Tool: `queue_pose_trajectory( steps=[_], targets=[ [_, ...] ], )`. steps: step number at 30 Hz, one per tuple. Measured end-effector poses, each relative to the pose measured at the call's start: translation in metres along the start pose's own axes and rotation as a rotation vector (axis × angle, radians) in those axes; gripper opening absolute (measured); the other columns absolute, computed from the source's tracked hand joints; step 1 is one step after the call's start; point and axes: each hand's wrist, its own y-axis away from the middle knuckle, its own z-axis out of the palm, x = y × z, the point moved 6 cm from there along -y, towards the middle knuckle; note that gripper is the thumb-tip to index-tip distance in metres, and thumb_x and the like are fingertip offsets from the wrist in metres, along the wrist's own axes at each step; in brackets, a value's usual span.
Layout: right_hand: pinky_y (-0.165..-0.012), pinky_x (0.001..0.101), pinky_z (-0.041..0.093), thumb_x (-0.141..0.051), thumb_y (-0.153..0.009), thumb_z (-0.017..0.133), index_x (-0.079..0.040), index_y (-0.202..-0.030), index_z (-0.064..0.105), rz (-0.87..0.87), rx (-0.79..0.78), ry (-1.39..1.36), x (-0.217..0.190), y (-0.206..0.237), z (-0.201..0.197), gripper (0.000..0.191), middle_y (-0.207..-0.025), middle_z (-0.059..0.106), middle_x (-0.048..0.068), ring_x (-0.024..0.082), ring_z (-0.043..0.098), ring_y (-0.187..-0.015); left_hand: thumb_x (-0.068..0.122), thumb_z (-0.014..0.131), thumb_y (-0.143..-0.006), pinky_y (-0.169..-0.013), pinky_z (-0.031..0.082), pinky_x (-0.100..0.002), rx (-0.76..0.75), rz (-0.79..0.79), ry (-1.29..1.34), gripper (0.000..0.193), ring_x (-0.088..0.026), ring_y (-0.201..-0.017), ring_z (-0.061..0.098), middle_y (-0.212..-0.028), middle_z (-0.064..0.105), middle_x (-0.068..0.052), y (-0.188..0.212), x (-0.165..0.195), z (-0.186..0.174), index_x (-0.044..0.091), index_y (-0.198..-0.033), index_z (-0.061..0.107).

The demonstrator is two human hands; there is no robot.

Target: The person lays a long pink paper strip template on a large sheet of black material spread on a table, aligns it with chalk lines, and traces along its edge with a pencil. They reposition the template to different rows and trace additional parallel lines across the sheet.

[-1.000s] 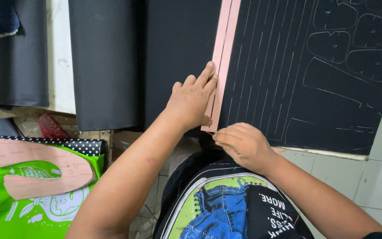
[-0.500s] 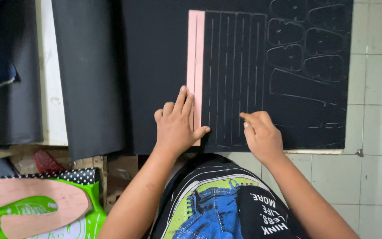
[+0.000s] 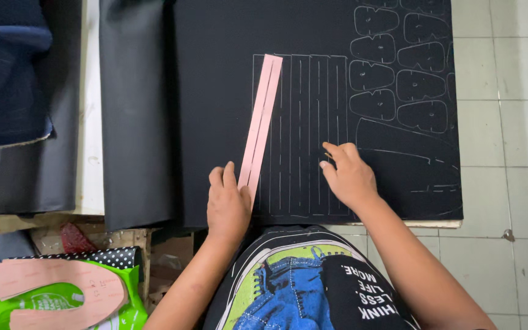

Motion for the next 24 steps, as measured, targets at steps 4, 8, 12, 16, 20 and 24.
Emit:
queue_pose_trajectory(
  steps=[4, 8, 12, 16, 20, 24],
  targets=[
    [-0.083, 0.0437, 0.056, -0.032, -0.093, 0.066, -0.014, -0.132, 0.064, -0.054, -0.014, 0.109, -0.011, -0.005, 0.003, 0.043, -0.118, 0.059, 0.008, 0.029, 0.069, -0.097, 0.023, 0.077, -0.082, -0.085, 0.053, -0.046, -0.013, 0.067, 0.013, 0.064, -0.04, -0.101, 0.06, -0.122, 0.055, -0.022, 0.01, 0.012, -0.005, -0.003, -0.134, 0.051],
    [-0.082, 0.0444, 0.056, -0.033, -0.094, 0.066, -0.017, -0.136, 0.062, -0.135, -0.018, 0.083, -0.023, -0.002, 0.006, 0.045, -0.114, 0.06, 0.007, 0.03, 0.069, -0.096, 0.021, 0.079, -0.082, -0.082, 0.053, -0.046, -0.056, 0.044, 0.013, 0.065, -0.039, -0.096, 0.061, -0.118, 0.055, -0.021, 0.019, 0.018, -0.009, -0.002, -0.135, 0.05],
    [-0.081, 0.0431, 0.058, -0.034, -0.094, 0.065, -0.02, -0.135, 0.062, -0.204, -0.05, 0.149, -0.034, 0.001, 0.017, 0.044, -0.113, 0.058, 0.007, 0.027, 0.07, -0.093, 0.019, 0.08, -0.082, -0.084, 0.053, -0.047, -0.118, -0.063, 0.049, 0.062, -0.041, -0.098, 0.061, -0.114, 0.054, -0.022, 0.015, 0.016, -0.009, -0.001, -0.132, 0.05],
    [-0.08, 0.0442, 0.058, -0.034, -0.092, 0.066, -0.019, -0.134, 0.061, -0.191, -0.075, 0.2, -0.034, -0.001, 0.021, 0.044, -0.113, 0.058, 0.008, 0.028, 0.07, -0.094, 0.018, 0.079, -0.081, -0.084, 0.053, -0.05, -0.169, -0.214, 0.141, 0.063, -0.044, -0.099, 0.064, -0.109, 0.063, -0.026, 0.014, 0.007, -0.004, -0.001, -0.132, 0.048],
    [-0.08, 0.0441, 0.058, -0.033, -0.092, 0.066, -0.019, -0.134, 0.061, -0.177, -0.09, 0.229, -0.036, -0.002, 0.021, 0.044, -0.113, 0.058, 0.008, 0.029, 0.07, -0.094, 0.017, 0.07, -0.089, -0.086, 0.055, -0.049, -0.18, -0.27, 0.298, 0.053, -0.041, -0.097, 0.07, -0.102, 0.072, -0.026, 0.02, 0.002, 0.002, -0.001, -0.134, 0.047],
    [-0.08, 0.0453, 0.058, -0.033, -0.091, 0.067, -0.02, -0.133, 0.062, -0.123, -0.096, 0.214, -0.044, -0.001, 0.02, 0.044, -0.112, 0.059, 0.008, 0.029, 0.07, -0.094, 0.009, 0.057, -0.092, -0.085, 0.055, -0.048, -0.087, -0.215, 0.418, 0.041, -0.04, -0.095, 0.071, -0.102, 0.073, -0.024, 0.02, -0.011, -0.004, -0.003, -0.13, 0.053]
  ],
)
